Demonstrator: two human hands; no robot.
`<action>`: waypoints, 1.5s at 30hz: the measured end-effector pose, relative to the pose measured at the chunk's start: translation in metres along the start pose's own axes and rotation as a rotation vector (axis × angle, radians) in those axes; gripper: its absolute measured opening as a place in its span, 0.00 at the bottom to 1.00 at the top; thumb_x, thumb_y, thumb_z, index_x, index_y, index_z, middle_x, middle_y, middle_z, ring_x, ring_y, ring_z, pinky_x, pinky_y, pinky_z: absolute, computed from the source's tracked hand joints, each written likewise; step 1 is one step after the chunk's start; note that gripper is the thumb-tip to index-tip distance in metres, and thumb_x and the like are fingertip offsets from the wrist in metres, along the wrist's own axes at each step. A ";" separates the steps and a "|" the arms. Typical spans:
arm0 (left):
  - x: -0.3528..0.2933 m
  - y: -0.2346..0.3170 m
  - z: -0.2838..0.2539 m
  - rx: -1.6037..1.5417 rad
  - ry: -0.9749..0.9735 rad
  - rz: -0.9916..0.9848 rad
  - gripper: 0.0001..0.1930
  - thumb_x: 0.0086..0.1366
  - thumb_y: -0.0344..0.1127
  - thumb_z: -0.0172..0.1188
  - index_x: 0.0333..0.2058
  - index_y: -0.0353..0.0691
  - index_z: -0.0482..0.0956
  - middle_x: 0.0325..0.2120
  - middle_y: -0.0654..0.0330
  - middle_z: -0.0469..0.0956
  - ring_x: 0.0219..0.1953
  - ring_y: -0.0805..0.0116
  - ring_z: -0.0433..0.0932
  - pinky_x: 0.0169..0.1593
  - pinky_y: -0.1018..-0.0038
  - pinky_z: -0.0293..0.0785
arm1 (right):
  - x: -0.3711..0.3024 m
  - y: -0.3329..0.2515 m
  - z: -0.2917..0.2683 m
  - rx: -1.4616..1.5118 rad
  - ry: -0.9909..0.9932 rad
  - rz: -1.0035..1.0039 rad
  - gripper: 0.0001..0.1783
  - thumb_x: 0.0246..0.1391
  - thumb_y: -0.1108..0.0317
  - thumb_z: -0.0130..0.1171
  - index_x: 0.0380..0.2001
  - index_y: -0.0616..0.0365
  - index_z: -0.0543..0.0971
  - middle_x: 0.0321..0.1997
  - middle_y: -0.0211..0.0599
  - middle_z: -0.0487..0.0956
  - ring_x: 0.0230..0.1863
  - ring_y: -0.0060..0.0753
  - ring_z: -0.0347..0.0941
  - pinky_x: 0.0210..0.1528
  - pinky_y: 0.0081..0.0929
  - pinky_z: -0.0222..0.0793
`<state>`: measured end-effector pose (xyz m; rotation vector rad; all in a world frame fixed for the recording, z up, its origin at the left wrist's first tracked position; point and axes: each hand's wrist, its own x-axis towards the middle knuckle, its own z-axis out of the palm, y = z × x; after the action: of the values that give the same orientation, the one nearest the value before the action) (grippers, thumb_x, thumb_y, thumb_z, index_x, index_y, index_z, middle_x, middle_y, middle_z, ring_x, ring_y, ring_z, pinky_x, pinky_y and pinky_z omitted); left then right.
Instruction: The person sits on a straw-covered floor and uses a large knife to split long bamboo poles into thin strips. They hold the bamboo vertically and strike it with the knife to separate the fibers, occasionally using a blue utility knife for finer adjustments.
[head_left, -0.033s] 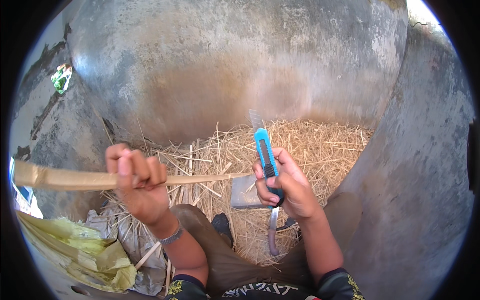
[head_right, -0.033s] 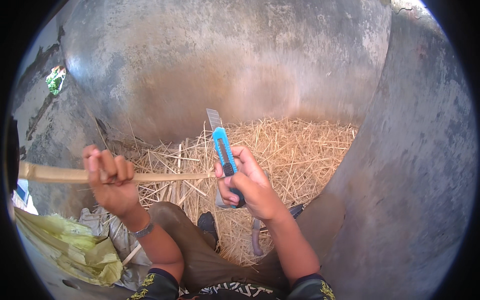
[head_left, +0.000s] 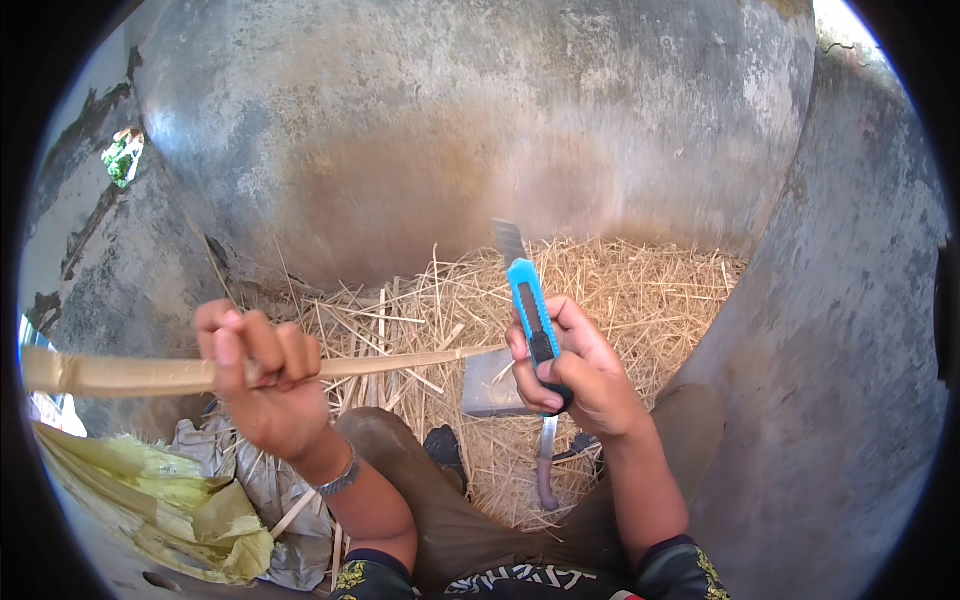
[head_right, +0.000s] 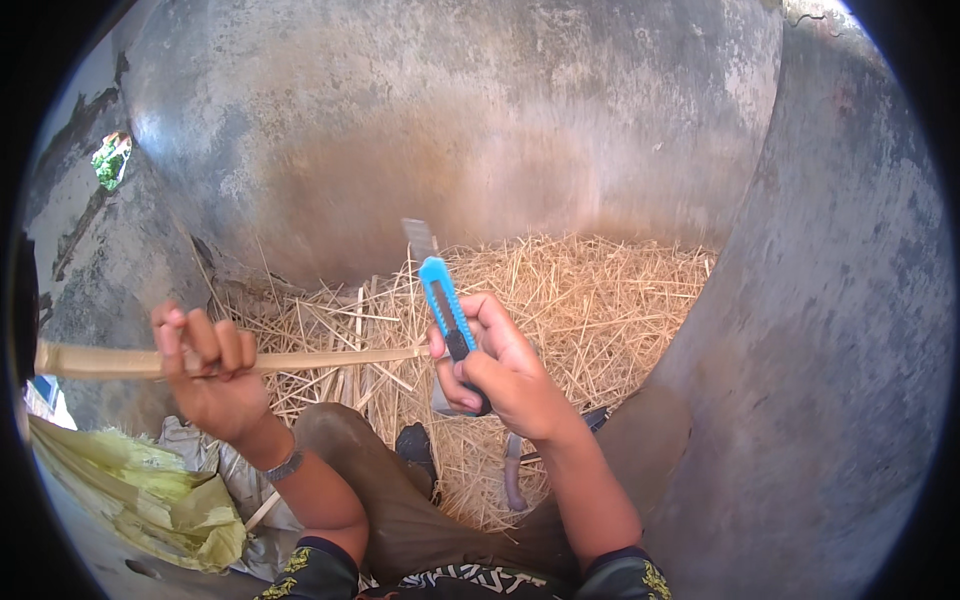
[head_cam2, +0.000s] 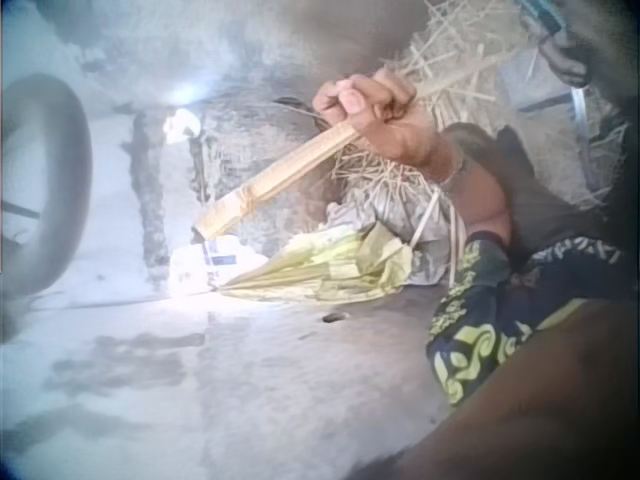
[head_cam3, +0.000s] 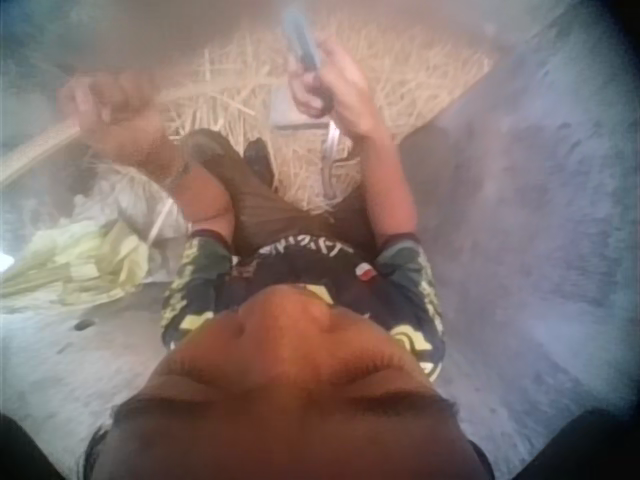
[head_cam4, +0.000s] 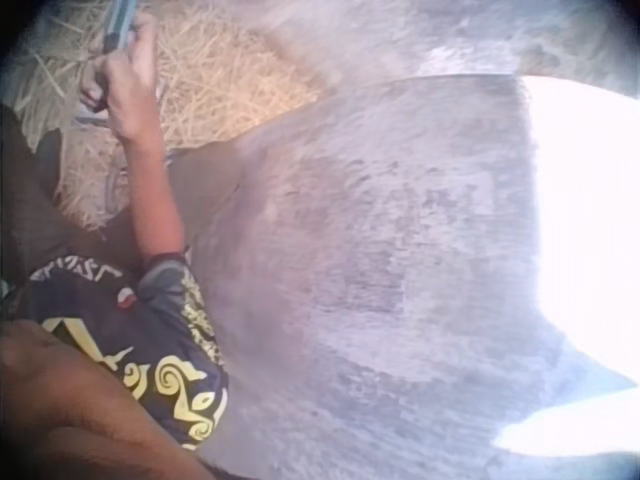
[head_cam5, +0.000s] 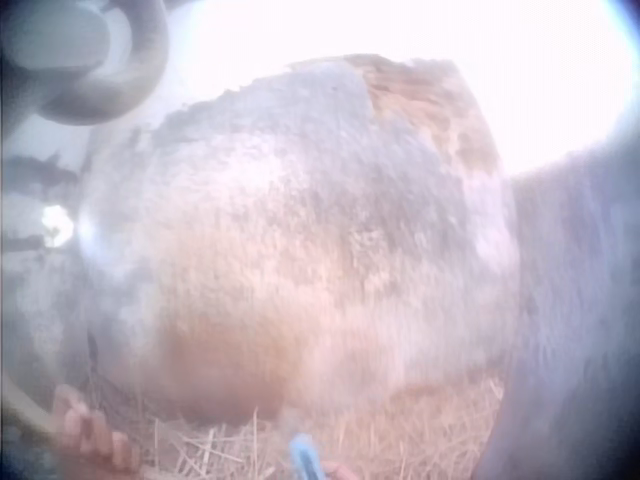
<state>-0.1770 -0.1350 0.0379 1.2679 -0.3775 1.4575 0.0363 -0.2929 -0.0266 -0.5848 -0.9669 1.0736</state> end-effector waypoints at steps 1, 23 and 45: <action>-0.002 0.008 -0.001 -0.022 -0.006 0.011 0.07 0.76 0.38 0.46 0.43 0.42 0.66 0.16 0.71 0.53 0.14 0.82 0.46 0.17 0.81 0.43 | -0.003 -0.001 -0.003 -0.060 -0.058 -0.014 0.20 0.57 0.80 0.46 0.53 0.60 0.61 0.42 0.36 0.72 0.23 0.16 0.63 0.25 0.19 0.61; -0.013 -0.007 0.012 0.009 -0.054 0.102 0.26 0.73 0.64 0.41 0.36 0.44 0.68 0.16 0.69 0.54 0.15 0.78 0.49 0.18 0.79 0.49 | 0.014 0.120 -0.045 -0.593 0.407 0.185 0.08 0.54 0.67 0.58 0.36 0.57 0.74 0.25 0.27 0.70 0.24 0.18 0.64 0.27 0.24 0.61; -0.026 -0.020 0.027 -0.083 -0.134 0.051 0.26 0.72 0.63 0.46 0.25 0.51 0.56 0.13 0.71 0.52 0.12 0.79 0.42 0.16 0.77 0.37 | 0.007 0.189 -0.083 -1.298 0.570 0.497 0.21 0.58 0.59 0.54 0.26 0.68 0.82 0.26 0.62 0.80 0.31 0.63 0.80 0.37 0.50 0.76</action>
<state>-0.1519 -0.1634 0.0181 1.3004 -0.5585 1.3890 0.0235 -0.2084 -0.2143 -2.1472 -0.9253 0.4857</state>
